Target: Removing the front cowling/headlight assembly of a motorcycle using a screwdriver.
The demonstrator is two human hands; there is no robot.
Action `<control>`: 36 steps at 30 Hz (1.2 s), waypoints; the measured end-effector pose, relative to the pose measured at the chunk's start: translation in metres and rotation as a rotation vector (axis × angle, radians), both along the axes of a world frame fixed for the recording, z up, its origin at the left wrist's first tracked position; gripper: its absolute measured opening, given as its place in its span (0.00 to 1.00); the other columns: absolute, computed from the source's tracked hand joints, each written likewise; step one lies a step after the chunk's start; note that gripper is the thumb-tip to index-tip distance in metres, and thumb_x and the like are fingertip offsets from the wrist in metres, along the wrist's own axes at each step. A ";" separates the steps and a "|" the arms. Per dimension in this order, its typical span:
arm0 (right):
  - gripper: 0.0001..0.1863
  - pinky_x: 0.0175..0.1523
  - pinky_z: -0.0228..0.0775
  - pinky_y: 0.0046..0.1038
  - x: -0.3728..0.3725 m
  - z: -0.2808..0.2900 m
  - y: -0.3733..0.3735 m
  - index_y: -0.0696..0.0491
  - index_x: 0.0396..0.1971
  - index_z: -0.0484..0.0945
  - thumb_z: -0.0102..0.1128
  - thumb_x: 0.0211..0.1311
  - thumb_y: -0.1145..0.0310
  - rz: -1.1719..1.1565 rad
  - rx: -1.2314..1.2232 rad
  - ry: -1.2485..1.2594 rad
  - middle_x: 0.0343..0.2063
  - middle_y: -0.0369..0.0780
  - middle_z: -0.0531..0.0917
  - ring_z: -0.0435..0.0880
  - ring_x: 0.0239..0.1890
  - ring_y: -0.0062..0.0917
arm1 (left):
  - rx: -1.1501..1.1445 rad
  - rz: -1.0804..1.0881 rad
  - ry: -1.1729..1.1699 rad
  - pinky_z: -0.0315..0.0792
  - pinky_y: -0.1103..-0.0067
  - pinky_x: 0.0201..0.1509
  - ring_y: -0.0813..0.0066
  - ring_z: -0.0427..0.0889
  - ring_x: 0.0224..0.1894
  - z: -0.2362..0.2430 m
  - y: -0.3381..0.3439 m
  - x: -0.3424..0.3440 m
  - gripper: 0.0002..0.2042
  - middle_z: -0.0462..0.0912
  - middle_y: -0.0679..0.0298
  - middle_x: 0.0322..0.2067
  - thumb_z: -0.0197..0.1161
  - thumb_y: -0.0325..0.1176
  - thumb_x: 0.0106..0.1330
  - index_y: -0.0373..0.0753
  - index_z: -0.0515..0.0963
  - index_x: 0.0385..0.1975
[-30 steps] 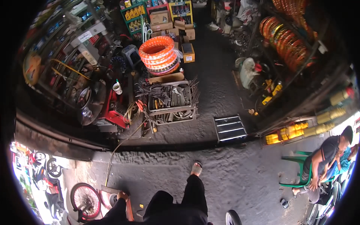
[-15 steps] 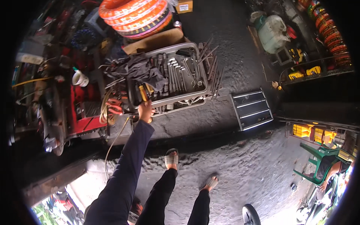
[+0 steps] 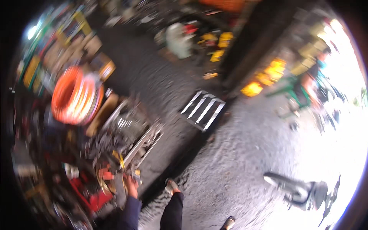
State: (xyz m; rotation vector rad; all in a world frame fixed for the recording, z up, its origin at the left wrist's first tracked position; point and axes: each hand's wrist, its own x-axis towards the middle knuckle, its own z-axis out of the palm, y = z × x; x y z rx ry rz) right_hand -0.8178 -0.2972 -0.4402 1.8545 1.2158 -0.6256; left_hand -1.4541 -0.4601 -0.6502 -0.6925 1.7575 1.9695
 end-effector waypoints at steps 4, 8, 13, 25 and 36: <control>0.17 0.52 0.72 0.34 0.037 0.039 -0.129 0.46 0.41 0.83 0.52 0.59 0.52 -0.224 0.142 0.107 0.39 0.37 0.84 0.82 0.45 0.36 | -0.435 -0.800 -0.180 0.66 0.65 0.14 0.63 0.73 0.12 0.109 -0.075 0.121 0.17 0.69 0.59 0.11 0.57 0.40 0.61 0.37 0.67 0.14; 0.19 0.55 0.73 0.34 0.137 0.071 -0.255 0.47 0.42 0.83 0.53 0.59 0.52 -0.390 0.261 0.058 0.41 0.38 0.85 0.83 0.48 0.36 | -0.362 -1.645 0.707 0.67 0.65 0.23 0.65 0.77 0.19 0.190 -0.012 0.251 0.23 0.75 0.60 0.14 0.52 0.50 0.64 0.37 0.73 0.16; 0.27 0.44 0.74 0.33 0.155 0.125 -0.256 0.54 0.35 0.84 0.65 0.49 0.43 -0.828 0.627 0.552 0.29 0.47 0.85 0.85 0.36 0.34 | 0.283 -2.314 0.788 0.69 0.71 0.28 0.65 0.76 0.21 0.355 0.087 0.433 0.10 0.77 0.57 0.19 0.62 0.31 0.56 0.32 0.78 0.34; 0.09 0.44 0.72 0.26 0.380 0.242 -0.222 0.58 0.35 0.84 0.69 0.54 0.71 -1.133 1.683 1.028 0.32 0.38 0.85 0.82 0.36 0.20 | 0.771 -2.613 -0.079 0.76 0.81 0.27 0.75 0.81 0.22 0.551 0.198 0.894 0.15 0.82 0.58 0.24 0.48 0.31 0.69 0.31 0.77 0.23; 0.18 0.42 0.68 0.21 0.640 0.368 -0.131 0.59 0.37 0.81 0.75 0.45 0.71 -1.045 1.167 1.020 0.29 0.33 0.82 0.76 0.33 0.14 | 0.809 -2.565 -0.648 0.78 0.76 0.29 0.72 0.80 0.22 0.558 0.277 1.204 0.16 0.81 0.54 0.25 0.45 0.34 0.73 0.32 0.73 0.25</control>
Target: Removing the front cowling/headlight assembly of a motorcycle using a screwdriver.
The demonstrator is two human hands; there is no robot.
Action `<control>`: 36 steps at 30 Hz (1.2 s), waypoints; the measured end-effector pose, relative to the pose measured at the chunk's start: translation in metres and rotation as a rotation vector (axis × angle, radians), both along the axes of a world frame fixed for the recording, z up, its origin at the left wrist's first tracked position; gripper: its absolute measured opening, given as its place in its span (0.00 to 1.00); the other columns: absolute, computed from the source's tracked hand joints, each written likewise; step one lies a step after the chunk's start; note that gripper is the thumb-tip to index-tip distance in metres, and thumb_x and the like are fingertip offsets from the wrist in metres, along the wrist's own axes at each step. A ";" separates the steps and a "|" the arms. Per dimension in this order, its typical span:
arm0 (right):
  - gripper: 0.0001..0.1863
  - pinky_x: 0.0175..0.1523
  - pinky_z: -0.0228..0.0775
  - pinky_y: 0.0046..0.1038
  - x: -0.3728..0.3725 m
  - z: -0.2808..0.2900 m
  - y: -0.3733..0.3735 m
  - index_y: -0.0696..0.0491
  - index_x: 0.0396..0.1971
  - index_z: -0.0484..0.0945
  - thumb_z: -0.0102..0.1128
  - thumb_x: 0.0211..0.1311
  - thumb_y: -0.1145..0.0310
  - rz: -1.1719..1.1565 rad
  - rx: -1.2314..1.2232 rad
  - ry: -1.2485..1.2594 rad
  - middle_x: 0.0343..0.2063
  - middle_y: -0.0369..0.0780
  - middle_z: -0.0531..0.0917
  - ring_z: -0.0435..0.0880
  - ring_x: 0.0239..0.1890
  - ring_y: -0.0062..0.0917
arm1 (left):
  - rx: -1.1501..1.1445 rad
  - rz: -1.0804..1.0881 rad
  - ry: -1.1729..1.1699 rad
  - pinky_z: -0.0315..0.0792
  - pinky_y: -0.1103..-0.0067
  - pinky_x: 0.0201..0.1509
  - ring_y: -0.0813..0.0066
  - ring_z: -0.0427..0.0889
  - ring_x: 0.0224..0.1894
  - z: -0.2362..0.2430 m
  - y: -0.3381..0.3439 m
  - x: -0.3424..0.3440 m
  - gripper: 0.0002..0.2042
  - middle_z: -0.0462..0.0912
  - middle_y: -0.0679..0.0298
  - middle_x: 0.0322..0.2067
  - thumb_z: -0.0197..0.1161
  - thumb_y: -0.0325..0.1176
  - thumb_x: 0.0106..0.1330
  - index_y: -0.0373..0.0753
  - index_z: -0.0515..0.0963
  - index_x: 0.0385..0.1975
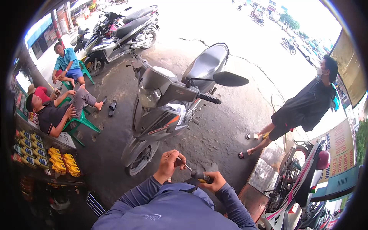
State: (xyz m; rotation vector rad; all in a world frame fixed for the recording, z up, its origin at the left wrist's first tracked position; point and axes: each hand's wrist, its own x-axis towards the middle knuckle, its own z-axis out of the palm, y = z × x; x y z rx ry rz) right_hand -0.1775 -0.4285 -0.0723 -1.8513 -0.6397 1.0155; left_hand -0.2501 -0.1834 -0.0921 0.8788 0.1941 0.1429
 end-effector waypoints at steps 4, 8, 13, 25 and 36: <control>0.17 0.46 0.69 0.21 0.100 -0.015 -0.010 0.59 0.39 0.79 0.72 0.47 0.79 -0.046 0.037 0.278 0.33 0.32 0.82 0.78 0.38 0.15 | -0.092 -0.197 0.170 0.78 0.77 0.39 0.75 0.83 0.31 -0.017 0.019 0.081 0.15 0.82 0.57 0.30 0.49 0.37 0.73 0.32 0.75 0.30; 0.19 0.43 0.73 0.24 0.225 -0.048 -0.070 0.58 0.43 0.77 0.70 0.50 0.75 -0.150 -0.037 0.572 0.32 0.36 0.81 0.81 0.35 0.23 | 0.614 -0.281 0.218 0.75 0.81 0.43 0.78 0.82 0.37 -0.027 0.052 0.140 0.10 0.81 0.61 0.38 0.57 0.34 0.70 0.31 0.77 0.38; 0.08 0.22 0.67 0.23 0.404 -0.047 -0.055 0.54 0.35 0.70 0.53 0.67 0.65 -0.281 0.006 0.409 0.19 0.37 0.76 0.75 0.17 0.21 | 0.736 0.496 0.251 0.74 0.83 0.39 0.81 0.81 0.33 0.035 0.112 0.183 0.07 0.83 0.62 0.32 0.59 0.28 0.67 0.30 0.77 0.33; 0.16 0.21 0.67 0.25 0.493 0.100 0.286 0.56 0.38 0.70 0.57 0.67 0.57 0.967 -0.060 -0.032 0.17 0.36 0.77 0.76 0.17 0.20 | 1.630 0.333 0.366 0.65 0.69 0.56 0.62 0.73 0.51 0.108 0.184 0.261 0.22 0.78 0.63 0.44 0.74 0.36 0.44 0.38 0.80 0.42; 0.14 0.21 0.66 0.26 0.475 0.129 0.324 0.54 0.35 0.71 0.54 0.69 0.58 0.999 -0.464 0.059 0.17 0.36 0.76 0.75 0.16 0.20 | 1.717 0.619 0.347 0.59 0.71 0.51 0.69 0.72 0.44 0.066 0.168 0.269 0.13 0.76 0.69 0.36 0.72 0.35 0.45 0.41 0.82 0.31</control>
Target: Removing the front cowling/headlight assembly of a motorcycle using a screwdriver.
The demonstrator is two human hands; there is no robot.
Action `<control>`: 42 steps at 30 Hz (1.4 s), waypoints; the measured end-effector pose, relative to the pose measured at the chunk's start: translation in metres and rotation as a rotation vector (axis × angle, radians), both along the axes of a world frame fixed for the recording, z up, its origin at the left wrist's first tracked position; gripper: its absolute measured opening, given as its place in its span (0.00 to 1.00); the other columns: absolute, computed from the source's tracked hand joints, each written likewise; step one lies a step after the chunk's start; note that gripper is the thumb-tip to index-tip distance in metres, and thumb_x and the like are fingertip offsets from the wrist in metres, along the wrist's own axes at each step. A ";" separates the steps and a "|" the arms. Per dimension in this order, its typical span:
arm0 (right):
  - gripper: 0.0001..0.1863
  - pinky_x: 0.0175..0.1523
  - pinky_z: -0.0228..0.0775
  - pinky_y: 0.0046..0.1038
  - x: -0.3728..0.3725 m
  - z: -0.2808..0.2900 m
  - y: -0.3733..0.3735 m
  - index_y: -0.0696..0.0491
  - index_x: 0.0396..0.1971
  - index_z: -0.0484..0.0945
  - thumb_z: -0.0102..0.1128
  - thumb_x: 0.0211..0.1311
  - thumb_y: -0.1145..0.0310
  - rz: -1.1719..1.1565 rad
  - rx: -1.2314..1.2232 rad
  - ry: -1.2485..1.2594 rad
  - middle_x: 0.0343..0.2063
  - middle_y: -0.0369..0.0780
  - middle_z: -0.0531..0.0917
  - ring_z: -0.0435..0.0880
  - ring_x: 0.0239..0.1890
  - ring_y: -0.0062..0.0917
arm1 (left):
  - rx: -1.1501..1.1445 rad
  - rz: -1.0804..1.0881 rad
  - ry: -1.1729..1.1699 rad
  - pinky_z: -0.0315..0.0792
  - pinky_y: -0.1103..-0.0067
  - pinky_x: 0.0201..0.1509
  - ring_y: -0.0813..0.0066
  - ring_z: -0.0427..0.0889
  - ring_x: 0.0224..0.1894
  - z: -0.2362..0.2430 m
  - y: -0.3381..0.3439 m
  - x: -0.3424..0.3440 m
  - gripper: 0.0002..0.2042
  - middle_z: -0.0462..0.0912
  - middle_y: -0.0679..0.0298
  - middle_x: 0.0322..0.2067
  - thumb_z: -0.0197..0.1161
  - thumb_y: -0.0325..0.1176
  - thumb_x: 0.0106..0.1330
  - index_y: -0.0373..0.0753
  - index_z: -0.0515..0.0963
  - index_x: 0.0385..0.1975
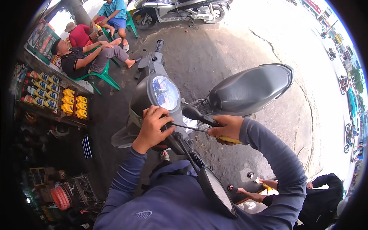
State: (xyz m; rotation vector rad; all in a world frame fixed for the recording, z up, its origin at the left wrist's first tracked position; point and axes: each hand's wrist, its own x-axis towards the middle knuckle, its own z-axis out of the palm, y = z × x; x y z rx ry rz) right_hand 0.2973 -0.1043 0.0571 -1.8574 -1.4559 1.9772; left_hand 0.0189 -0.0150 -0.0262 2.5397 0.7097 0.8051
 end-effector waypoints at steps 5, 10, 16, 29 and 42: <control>0.15 0.21 0.65 0.24 -0.006 -0.035 -0.026 0.54 0.34 0.69 0.56 0.68 0.57 -0.150 0.029 0.172 0.17 0.35 0.74 0.73 0.16 0.19 | 0.030 0.040 -0.091 0.58 0.70 0.51 0.67 0.72 0.44 -0.007 -0.004 0.000 0.15 0.77 0.68 0.37 0.71 0.35 0.46 0.41 0.81 0.35; 0.17 0.23 0.66 0.23 -0.011 -0.085 -0.052 0.56 0.35 0.69 0.60 0.65 0.57 -0.280 0.217 0.323 0.18 0.35 0.76 0.74 0.19 0.17 | -0.058 -0.009 -0.001 0.61 0.69 0.55 0.65 0.73 0.48 0.009 0.000 -0.002 0.20 0.80 0.64 0.42 0.67 0.30 0.49 0.39 0.77 0.45; 0.19 0.21 0.62 0.20 -0.017 -0.103 -0.060 0.54 0.36 0.67 0.59 0.66 0.53 -0.282 0.332 0.323 0.17 0.33 0.74 0.71 0.17 0.15 | -0.053 -0.151 0.157 0.65 0.71 0.52 0.65 0.76 0.46 0.024 0.020 -0.009 0.17 0.81 0.63 0.40 0.64 0.24 0.51 0.38 0.78 0.44; 0.18 0.23 0.62 0.21 -0.018 -0.153 -0.081 0.55 0.41 0.68 0.60 0.66 0.56 -0.464 0.344 0.585 0.19 0.32 0.72 0.70 0.19 0.15 | -0.126 -0.399 0.311 0.68 0.71 0.50 0.64 0.77 0.40 0.030 0.047 0.002 0.10 0.80 0.63 0.33 0.62 0.24 0.53 0.37 0.78 0.36; 0.13 0.19 0.61 0.21 -0.039 -0.174 -0.120 0.53 0.36 0.67 0.58 0.67 0.60 -0.939 0.449 0.670 0.19 0.37 0.74 0.72 0.16 0.20 | 0.035 -0.296 0.327 0.69 0.70 0.48 0.61 0.75 0.37 0.019 0.030 0.006 0.04 0.76 0.58 0.29 0.61 0.23 0.51 0.33 0.76 0.27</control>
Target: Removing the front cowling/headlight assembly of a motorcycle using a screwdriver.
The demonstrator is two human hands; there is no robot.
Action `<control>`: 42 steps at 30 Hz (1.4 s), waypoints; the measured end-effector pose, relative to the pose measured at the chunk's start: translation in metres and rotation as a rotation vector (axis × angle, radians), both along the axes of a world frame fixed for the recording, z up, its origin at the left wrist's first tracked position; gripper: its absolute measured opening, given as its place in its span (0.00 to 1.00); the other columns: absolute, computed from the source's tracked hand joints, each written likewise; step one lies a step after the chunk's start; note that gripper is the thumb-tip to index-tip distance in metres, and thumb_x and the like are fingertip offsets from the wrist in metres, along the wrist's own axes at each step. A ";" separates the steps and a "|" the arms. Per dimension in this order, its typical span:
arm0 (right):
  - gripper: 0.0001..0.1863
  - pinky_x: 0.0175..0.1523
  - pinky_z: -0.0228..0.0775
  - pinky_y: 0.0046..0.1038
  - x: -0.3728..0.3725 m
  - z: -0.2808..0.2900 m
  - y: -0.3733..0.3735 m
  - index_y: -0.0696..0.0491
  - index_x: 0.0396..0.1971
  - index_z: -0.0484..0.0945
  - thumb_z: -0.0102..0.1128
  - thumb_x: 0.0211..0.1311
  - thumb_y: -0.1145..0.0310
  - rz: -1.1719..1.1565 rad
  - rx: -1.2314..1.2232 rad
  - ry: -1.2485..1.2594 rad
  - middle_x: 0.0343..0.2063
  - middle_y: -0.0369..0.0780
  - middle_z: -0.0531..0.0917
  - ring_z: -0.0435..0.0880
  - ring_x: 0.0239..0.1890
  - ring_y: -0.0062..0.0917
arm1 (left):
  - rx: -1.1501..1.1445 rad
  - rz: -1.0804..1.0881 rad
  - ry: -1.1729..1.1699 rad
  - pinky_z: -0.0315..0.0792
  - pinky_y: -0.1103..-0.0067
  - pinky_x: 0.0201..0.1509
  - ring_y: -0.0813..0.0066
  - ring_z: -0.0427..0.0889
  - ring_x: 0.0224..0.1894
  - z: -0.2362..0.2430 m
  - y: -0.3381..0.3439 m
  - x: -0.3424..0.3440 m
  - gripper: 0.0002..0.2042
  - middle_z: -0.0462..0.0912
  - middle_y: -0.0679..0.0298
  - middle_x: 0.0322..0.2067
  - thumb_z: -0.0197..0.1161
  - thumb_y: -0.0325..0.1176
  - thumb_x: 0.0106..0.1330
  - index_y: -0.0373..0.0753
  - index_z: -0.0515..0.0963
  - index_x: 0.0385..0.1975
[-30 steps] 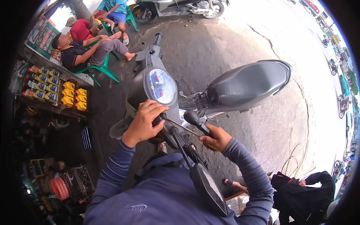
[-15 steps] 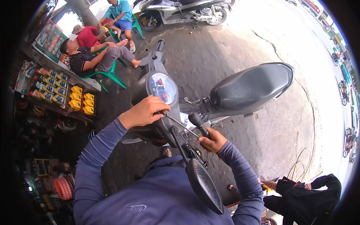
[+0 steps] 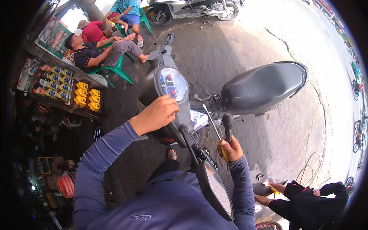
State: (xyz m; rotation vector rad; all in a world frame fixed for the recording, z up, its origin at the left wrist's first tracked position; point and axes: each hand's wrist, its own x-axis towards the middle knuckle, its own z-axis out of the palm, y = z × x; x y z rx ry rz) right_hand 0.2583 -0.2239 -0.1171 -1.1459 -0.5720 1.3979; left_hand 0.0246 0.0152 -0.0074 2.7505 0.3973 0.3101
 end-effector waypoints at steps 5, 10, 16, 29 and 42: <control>0.14 0.17 0.60 0.21 -0.005 -0.038 -0.056 0.52 0.36 0.68 0.56 0.67 0.57 -0.248 0.023 -0.264 0.17 0.38 0.74 0.71 0.14 0.22 | 0.199 -0.097 -0.009 0.70 0.73 0.48 0.61 0.75 0.40 -0.006 0.005 -0.001 0.04 0.75 0.60 0.31 0.61 0.26 0.51 0.35 0.75 0.26; 0.16 0.14 0.61 0.23 -0.072 -0.078 -0.135 0.51 0.37 0.68 0.51 0.70 0.52 -0.449 -0.275 -0.058 0.16 0.39 0.74 0.70 0.10 0.23 | 0.361 -0.318 -0.099 0.72 0.72 0.49 0.62 0.75 0.41 -0.020 0.025 -0.003 0.03 0.74 0.59 0.32 0.57 0.28 0.55 0.36 0.74 0.28; 0.16 0.12 0.62 0.26 -0.190 -0.126 -0.183 0.48 0.37 0.66 0.51 0.69 0.50 -0.586 -0.297 -0.030 0.16 0.40 0.74 0.71 0.09 0.26 | 0.530 -0.411 -0.189 0.74 0.70 0.46 0.61 0.75 0.41 -0.025 0.017 -0.003 0.05 0.75 0.58 0.32 0.55 0.28 0.57 0.35 0.74 0.30; 0.13 0.13 0.62 0.26 -0.283 -0.162 -0.215 0.50 0.35 0.66 0.51 0.69 0.55 -0.442 -0.373 0.144 0.16 0.41 0.74 0.71 0.10 0.27 | 0.381 -0.416 0.225 0.74 0.68 0.46 0.55 0.81 0.40 0.000 0.030 -0.002 0.06 0.78 0.54 0.34 0.57 0.27 0.56 0.33 0.78 0.31; 0.11 0.14 0.62 0.26 -0.280 -0.175 -0.268 0.51 0.37 0.67 0.49 0.70 0.59 -0.390 -0.381 0.163 0.16 0.42 0.75 0.71 0.10 0.26 | 0.148 -0.325 0.624 0.74 0.69 0.36 0.62 0.83 0.32 0.062 0.047 0.054 0.10 0.84 0.56 0.28 0.67 0.29 0.47 0.35 0.82 0.30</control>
